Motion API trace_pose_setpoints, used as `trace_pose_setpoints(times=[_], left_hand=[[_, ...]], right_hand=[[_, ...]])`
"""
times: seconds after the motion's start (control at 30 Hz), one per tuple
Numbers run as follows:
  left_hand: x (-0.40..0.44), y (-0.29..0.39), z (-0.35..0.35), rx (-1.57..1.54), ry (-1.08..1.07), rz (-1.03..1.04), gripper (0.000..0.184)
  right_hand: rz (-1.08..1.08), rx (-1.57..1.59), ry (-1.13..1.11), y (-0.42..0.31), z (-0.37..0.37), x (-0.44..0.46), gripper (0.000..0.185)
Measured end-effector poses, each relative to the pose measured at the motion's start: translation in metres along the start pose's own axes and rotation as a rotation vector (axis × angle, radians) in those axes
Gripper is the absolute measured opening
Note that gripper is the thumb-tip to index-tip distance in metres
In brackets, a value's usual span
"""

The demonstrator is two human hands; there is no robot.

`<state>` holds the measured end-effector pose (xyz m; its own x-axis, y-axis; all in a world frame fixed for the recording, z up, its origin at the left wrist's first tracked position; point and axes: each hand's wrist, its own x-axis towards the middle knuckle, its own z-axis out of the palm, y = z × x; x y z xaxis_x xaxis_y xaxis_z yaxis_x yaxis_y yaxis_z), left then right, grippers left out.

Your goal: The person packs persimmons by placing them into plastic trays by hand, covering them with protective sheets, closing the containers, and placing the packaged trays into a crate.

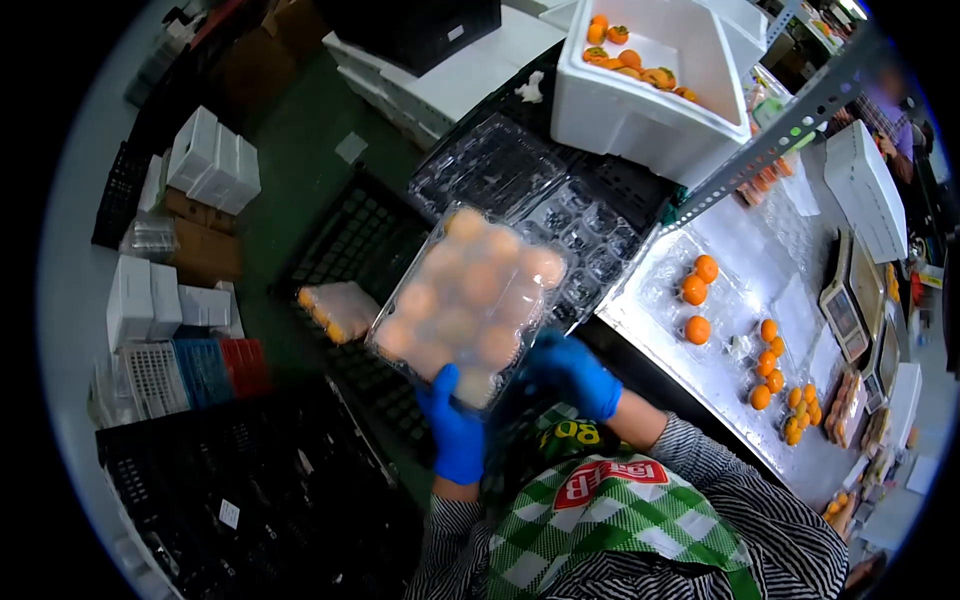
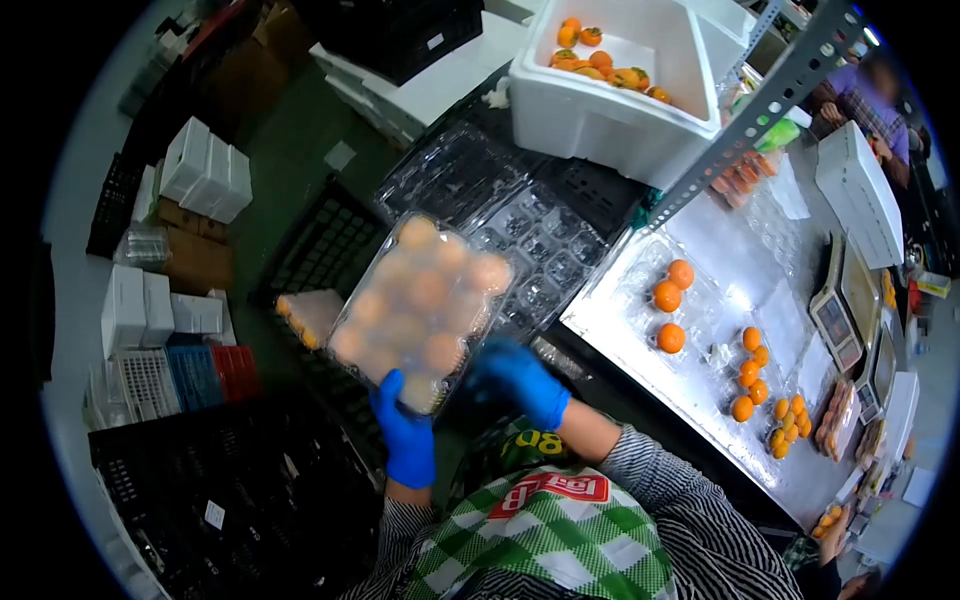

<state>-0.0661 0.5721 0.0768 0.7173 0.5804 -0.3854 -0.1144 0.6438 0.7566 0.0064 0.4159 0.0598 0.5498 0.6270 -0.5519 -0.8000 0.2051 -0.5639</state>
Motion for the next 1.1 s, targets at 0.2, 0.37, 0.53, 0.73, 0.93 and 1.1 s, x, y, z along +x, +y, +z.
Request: trace_pose_setpoints(times=[0.2,0.37,0.53,0.73,0.93,1.1], left_hand=[[-0.015,0.018,-0.033,0.039,0.066,-0.024,0.061],[-0.033,0.043,-0.054,0.187,0.07,-0.027,0.06],[-0.039,0.078,-0.066,0.233,0.083,0.031,0.057],[0.056,0.121,-0.097,0.246,-0.011,0.095,0.054],[0.223,0.098,-0.118,0.374,-0.116,0.04,0.056],[0.337,0.05,-0.168,0.734,0.071,-0.087,0.063]], right_hand=[[-0.211,0.229,0.254,0.002,0.011,0.031,0.01],[-0.203,0.146,0.359,0.035,0.028,0.036,0.006],[-0.194,-0.025,0.312,0.055,0.059,0.023,0.014],[-0.164,-0.108,0.109,0.069,0.059,0.005,0.032],[-0.24,-0.084,0.346,0.092,-0.009,-0.032,0.021],[-0.263,-0.023,0.671,0.118,-0.044,-0.073,0.016]])
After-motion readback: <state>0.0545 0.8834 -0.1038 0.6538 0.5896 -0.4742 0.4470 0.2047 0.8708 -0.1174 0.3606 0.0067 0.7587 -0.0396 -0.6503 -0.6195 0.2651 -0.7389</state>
